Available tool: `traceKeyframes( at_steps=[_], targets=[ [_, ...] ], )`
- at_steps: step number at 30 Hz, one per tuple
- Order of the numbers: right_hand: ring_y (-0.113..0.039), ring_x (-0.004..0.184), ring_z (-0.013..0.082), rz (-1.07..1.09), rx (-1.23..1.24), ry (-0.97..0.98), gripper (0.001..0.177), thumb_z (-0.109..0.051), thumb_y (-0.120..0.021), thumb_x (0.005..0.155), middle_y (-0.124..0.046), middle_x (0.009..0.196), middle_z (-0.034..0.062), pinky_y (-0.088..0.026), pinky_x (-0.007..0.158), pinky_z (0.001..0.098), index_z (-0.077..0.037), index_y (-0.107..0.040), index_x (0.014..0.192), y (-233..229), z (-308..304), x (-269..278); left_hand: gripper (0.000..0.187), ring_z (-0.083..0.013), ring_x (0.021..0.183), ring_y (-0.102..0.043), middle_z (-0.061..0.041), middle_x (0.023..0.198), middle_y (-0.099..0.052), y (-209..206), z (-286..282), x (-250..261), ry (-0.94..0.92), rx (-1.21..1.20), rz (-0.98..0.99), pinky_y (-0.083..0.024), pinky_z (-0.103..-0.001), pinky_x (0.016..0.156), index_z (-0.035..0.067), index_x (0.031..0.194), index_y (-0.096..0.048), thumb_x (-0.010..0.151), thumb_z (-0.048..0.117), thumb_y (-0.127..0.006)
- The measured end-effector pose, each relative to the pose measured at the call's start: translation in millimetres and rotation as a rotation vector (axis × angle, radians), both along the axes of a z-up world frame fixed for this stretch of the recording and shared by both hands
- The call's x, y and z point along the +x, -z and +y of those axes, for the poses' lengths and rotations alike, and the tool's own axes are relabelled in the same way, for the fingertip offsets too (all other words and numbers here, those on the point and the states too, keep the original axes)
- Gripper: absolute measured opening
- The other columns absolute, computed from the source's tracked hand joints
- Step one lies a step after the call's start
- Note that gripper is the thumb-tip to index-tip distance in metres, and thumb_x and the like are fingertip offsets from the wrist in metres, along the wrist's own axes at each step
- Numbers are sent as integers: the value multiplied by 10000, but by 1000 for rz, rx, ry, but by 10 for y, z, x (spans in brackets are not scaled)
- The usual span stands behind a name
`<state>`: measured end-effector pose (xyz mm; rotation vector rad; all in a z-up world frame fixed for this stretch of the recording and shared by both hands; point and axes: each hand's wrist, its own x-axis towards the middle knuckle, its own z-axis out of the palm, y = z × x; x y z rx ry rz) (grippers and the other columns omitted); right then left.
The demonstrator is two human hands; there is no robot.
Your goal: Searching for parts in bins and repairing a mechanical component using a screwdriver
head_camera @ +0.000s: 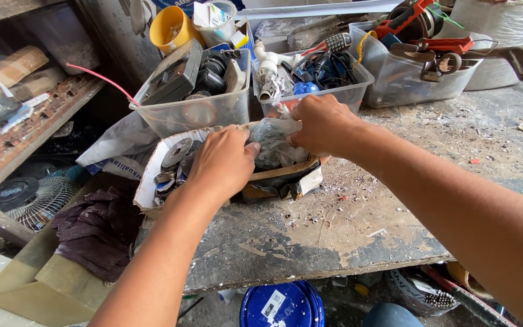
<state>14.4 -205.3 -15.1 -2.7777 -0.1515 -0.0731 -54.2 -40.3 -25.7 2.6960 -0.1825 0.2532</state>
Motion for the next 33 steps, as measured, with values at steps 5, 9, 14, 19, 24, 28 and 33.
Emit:
traceKeyframes(
  at_steps=[5, 9, 14, 19, 24, 28, 33],
  targets=[
    [-711, 1123, 397, 39, 6, -42, 454, -317, -764, 888, -732, 1189, 192, -585, 950, 515, -219, -716, 1329, -27, -9, -16, 431, -487, 1432, -409, -326, 1453, -524, -66, 30, 139, 35, 146, 45, -322, -694, 1145, -76, 1340, -613, 992, 170, -554],
    [-706, 1122, 406, 27, -36, -83, 499, -361, -770, 886, -723, 1189, 210, -569, 970, 560, -226, -688, 1359, -157, -39, -74, 454, -515, 1438, -371, -378, 1477, -465, -98, 28, 210, 62, 202, 55, -267, -757, 1123, -125, 1367, -556, 976, 107, -560],
    [-647, 1136, 376, -94, -69, -358, 519, -411, -770, 891, -678, 1164, 216, -547, 1001, 559, -115, -676, 1307, -280, 35, -277, 233, -506, 1062, -702, -308, 980, -737, -222, -19, 97, 39, 164, 48, -546, -621, 913, -54, 984, -761, 913, 58, -569],
    [-687, 1121, 385, -118, -176, -486, 510, -414, -776, 868, -718, 1101, 168, -561, 971, 568, -29, -710, 1195, -166, 85, -240, 240, -478, 999, -729, -272, 903, -751, -234, -10, 147, 33, 166, 41, -565, -611, 859, -34, 938, -775, 882, 24, -549],
    [-742, 960, 422, -188, -242, -477, 346, -324, -795, 854, -741, 946, 192, -627, 822, 558, -5, -747, 979, -269, 89, -336, 249, -500, 974, -721, -283, 957, -737, -248, -53, 88, 10, 156, 30, -571, -618, 830, 24, 957, -793, 888, 120, -573],
    [-747, 921, 443, -234, -296, -515, 293, -267, -781, 854, -740, 920, 215, -636, 762, 561, 9, -758, 949, -212, 84, -267, 235, -519, 975, -715, -301, 962, -727, -182, -68, 125, 14, 143, -18, -578, -617, 836, 32, 975, -796, 889, 124, -597],
    [-737, 956, 455, -219, -339, -557, 298, -251, -762, 867, -733, 991, 220, -633, 793, 587, 12, -744, 1006, -164, 67, -313, 279, -505, 999, -709, -288, 1008, -719, -187, -61, 151, -24, 163, -19, -574, -622, 855, 55, 1030, -785, 907, 218, -596]
  ],
)
